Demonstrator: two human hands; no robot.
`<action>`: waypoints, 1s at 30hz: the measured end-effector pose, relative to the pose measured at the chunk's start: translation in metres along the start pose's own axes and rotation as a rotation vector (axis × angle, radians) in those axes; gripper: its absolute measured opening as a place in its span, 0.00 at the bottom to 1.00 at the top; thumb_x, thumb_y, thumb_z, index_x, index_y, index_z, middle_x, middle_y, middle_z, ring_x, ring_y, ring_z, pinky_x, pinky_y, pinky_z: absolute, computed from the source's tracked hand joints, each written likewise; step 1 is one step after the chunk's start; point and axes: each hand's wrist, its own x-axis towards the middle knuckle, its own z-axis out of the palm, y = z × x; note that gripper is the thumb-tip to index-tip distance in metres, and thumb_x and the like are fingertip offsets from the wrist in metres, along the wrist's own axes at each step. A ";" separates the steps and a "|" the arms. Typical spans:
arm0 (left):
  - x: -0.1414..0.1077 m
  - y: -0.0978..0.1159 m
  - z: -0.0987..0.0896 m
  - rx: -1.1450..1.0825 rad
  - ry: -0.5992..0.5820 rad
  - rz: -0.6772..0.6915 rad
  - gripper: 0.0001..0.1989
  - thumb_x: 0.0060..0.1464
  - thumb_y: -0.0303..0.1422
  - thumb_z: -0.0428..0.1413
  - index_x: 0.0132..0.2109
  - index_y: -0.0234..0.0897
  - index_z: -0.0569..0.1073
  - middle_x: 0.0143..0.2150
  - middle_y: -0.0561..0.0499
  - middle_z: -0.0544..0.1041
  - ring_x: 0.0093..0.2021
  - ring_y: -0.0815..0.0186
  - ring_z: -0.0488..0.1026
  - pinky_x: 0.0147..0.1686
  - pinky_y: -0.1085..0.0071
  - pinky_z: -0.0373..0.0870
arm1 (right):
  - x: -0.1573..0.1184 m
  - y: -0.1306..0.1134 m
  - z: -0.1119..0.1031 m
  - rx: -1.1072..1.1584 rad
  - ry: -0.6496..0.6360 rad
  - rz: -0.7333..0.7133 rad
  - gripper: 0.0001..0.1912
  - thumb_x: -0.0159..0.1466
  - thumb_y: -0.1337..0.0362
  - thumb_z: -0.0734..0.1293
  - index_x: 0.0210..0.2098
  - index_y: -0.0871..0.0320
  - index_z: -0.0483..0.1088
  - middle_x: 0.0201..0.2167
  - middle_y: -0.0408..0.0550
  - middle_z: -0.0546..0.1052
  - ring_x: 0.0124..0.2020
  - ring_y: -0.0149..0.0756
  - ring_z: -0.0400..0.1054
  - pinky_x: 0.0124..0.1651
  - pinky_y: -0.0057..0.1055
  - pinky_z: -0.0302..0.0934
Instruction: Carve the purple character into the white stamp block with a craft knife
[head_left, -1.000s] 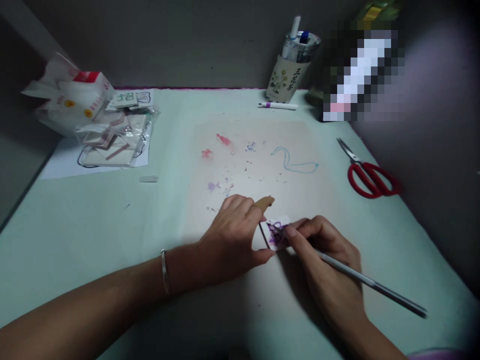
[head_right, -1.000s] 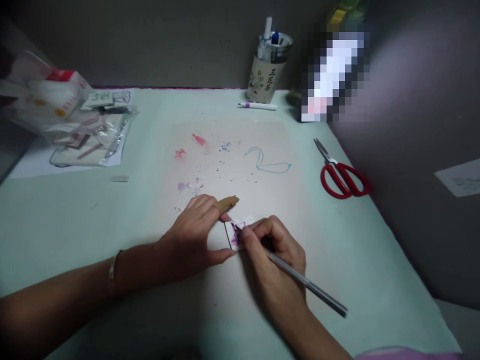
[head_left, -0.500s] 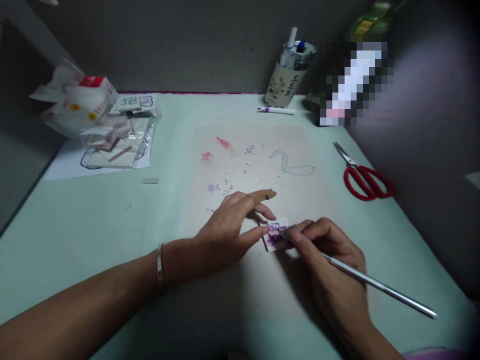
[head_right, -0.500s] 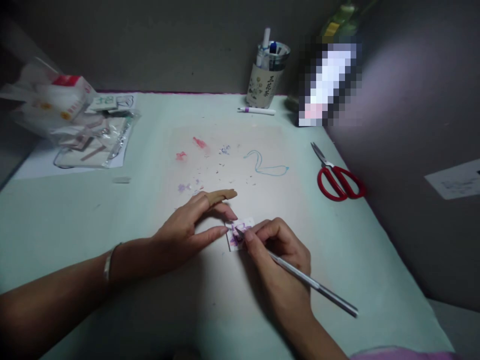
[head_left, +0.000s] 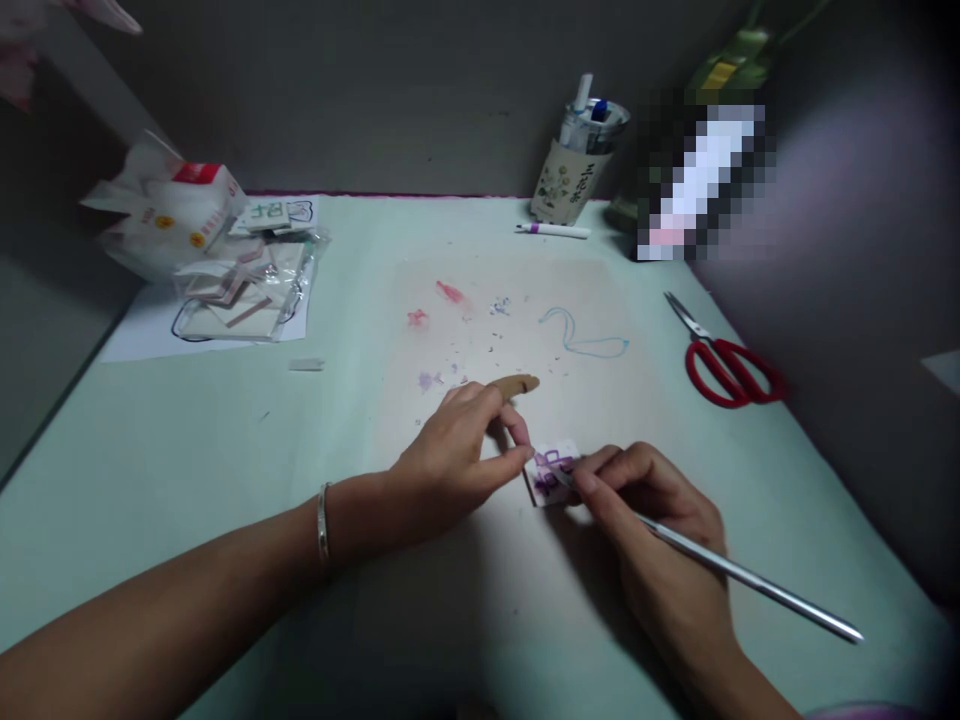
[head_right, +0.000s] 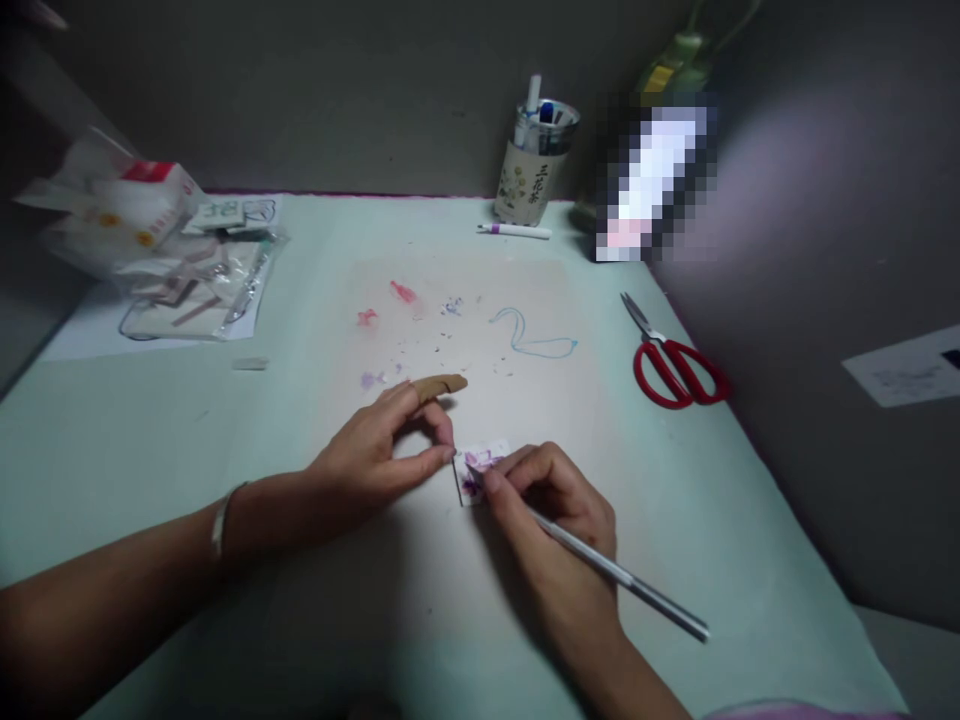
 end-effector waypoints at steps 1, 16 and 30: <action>0.001 0.000 -0.004 0.019 0.042 0.009 0.26 0.61 0.29 0.58 0.65 0.42 0.68 0.40 0.51 0.81 0.49 0.56 0.76 0.58 0.50 0.70 | 0.001 0.002 -0.002 0.033 0.029 0.006 0.15 0.64 0.61 0.75 0.24 0.54 0.70 0.27 0.42 0.78 0.30 0.33 0.71 0.35 0.30 0.64; -0.010 0.004 0.015 0.265 -0.191 0.192 0.44 0.56 0.23 0.61 0.74 0.38 0.50 0.57 0.42 0.77 0.64 0.50 0.69 0.73 0.33 0.46 | 0.016 0.008 -0.020 0.125 0.202 0.210 0.13 0.52 0.55 0.83 0.32 0.52 0.81 0.27 0.42 0.77 0.30 0.32 0.67 0.31 0.27 0.61; -0.017 0.010 0.020 0.343 -0.147 0.188 0.52 0.51 0.27 0.67 0.75 0.34 0.47 0.66 0.30 0.69 0.73 0.38 0.61 0.73 0.30 0.49 | 0.027 0.005 -0.040 -0.037 -0.103 0.127 0.13 0.64 0.50 0.76 0.34 0.53 0.77 0.27 0.43 0.75 0.29 0.33 0.68 0.32 0.28 0.62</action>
